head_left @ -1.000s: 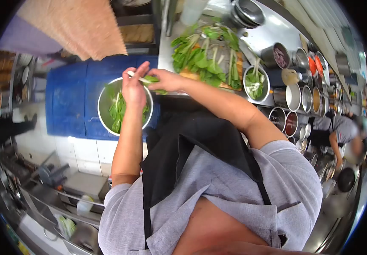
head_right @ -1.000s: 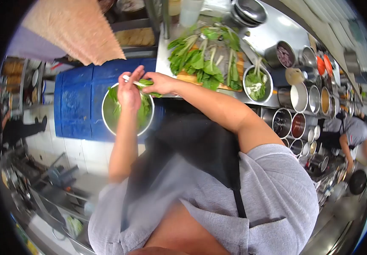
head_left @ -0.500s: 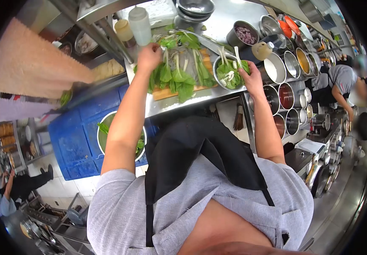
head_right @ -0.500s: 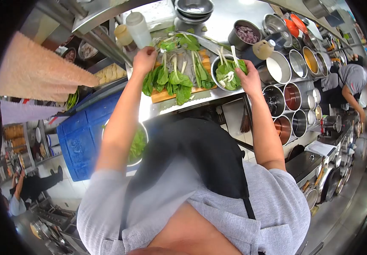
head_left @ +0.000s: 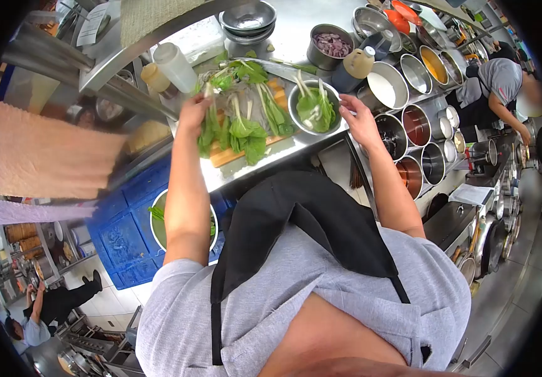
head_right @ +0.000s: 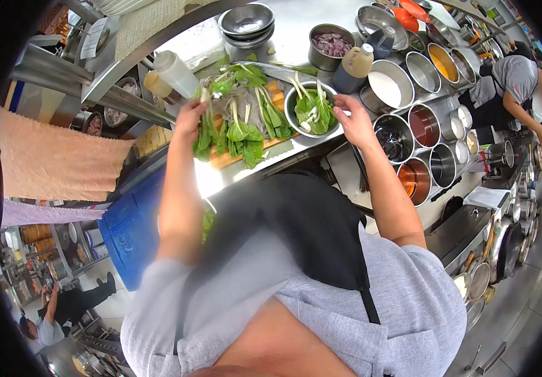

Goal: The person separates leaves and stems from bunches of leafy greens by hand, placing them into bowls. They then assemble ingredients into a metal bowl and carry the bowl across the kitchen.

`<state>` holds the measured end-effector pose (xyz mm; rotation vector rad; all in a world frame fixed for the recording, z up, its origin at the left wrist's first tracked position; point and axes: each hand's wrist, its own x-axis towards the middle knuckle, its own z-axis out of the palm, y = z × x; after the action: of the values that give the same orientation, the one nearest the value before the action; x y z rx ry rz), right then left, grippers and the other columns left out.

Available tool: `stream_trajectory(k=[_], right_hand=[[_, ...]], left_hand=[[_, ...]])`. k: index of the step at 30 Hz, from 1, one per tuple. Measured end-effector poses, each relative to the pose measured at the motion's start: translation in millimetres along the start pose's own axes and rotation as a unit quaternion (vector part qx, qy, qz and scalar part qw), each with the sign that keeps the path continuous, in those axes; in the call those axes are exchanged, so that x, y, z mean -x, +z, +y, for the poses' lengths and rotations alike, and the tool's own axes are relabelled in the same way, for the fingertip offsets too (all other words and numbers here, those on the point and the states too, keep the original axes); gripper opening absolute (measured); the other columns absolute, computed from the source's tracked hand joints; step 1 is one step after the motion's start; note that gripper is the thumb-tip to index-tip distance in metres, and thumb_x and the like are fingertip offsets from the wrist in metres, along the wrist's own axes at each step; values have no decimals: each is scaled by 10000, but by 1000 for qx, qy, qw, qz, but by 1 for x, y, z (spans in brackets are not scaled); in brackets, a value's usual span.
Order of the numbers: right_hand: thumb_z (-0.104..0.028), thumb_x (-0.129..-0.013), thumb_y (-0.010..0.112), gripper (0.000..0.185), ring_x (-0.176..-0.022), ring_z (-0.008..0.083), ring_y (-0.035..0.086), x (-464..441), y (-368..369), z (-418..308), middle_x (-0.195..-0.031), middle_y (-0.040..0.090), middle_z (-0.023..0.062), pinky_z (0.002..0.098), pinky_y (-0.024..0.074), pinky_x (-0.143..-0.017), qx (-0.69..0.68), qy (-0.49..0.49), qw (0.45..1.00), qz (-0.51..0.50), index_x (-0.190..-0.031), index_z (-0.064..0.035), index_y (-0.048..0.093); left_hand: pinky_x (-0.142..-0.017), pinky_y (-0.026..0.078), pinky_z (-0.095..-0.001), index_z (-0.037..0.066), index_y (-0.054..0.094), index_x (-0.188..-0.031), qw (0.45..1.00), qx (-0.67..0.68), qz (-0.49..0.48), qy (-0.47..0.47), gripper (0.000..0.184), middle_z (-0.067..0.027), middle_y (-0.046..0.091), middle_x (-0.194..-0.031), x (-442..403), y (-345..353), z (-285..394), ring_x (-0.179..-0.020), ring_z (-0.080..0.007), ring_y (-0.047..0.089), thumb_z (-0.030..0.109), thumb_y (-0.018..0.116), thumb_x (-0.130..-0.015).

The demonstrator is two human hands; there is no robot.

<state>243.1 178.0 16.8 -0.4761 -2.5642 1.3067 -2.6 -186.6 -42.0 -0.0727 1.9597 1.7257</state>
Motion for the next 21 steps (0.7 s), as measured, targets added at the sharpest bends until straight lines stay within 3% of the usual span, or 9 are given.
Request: stream_trajectory(k=[2,5,8,11,13,15,16,17,21], right_hand=[[-161,-918,592,349,-993,240,637,-5,3,-13,-1112,641,149,360,484,-900,-33,-32,999,-28,-1228,-1,585],[-158,-926,579,352,-1009,246,627,-21,20,-46,-1086,638,144,365,480,-901,-92,-105,988,-61,-1243,-7,570],[-127,-908,570,411,-1031,279,606,-35,26,-109,-1077,624,161,387,477,-913,-18,-252,962,-107,-1302,-20,521],[-121,-900,556,436,-1031,317,607,-47,45,-134,-1074,617,171,419,490,-897,67,-356,927,-100,-1324,-38,495],[-125,-902,540,428,-1016,343,616,-57,46,-140,-1062,615,173,435,503,-880,144,-413,897,-68,-1321,-50,488],[-155,-890,513,293,-1009,369,611,-67,34,-144,-1061,625,179,461,505,-837,279,-313,879,-229,-1148,-23,549],[-236,-893,502,269,-921,389,649,-73,29,-141,-927,670,196,494,513,-793,257,-336,877,-228,-1004,-2,573],[-236,-893,502,269,-921,389,649,-77,23,-139,-927,670,196,494,513,-793,258,-334,877,-228,-1004,-2,573],[-254,-895,500,294,-855,408,655,-82,-1,-139,-879,668,233,503,512,-758,289,-322,868,-245,-984,17,572]], left_hand=[[-667,534,-344,-17,588,-1165,993,92,-21,68,270,-126,646,-932,11,-12,6,-758,-207,633,177,507,-994],[-702,499,-321,-12,594,-1079,990,114,-29,76,250,-85,643,-890,51,4,51,-746,-165,602,197,472,-1013],[-658,475,-296,16,587,-1021,985,-60,-97,126,240,-48,613,-814,61,29,71,-695,-128,557,233,485,-1003],[-613,427,-253,17,610,-994,923,-286,-191,173,274,-4,559,-740,81,78,93,-663,-94,508,262,488,-1012],[-621,440,-284,-14,616,-955,899,-330,-202,207,301,-29,559,-716,92,105,107,-662,-117,513,254,489,-1007],[-648,454,-319,-30,613,-949,869,-391,-203,226,313,-68,588,-738,87,118,117,-684,-156,544,249,483,-1005],[-674,467,-354,-46,611,-943,836,-450,-193,248,325,-106,617,-760,82,124,122,-705,-194,576,244,476,-1003],[-674,467,-354,-46,611,-943,836,-448,-196,248,325,-106,617,-760,79,130,124,-705,-194,576,244,476,-1003],[-793,469,-443,-52,617,-986,799,-453,-200,342,332,-239,663,-928,76,150,140,-881,-383,629,234,450,-991]])
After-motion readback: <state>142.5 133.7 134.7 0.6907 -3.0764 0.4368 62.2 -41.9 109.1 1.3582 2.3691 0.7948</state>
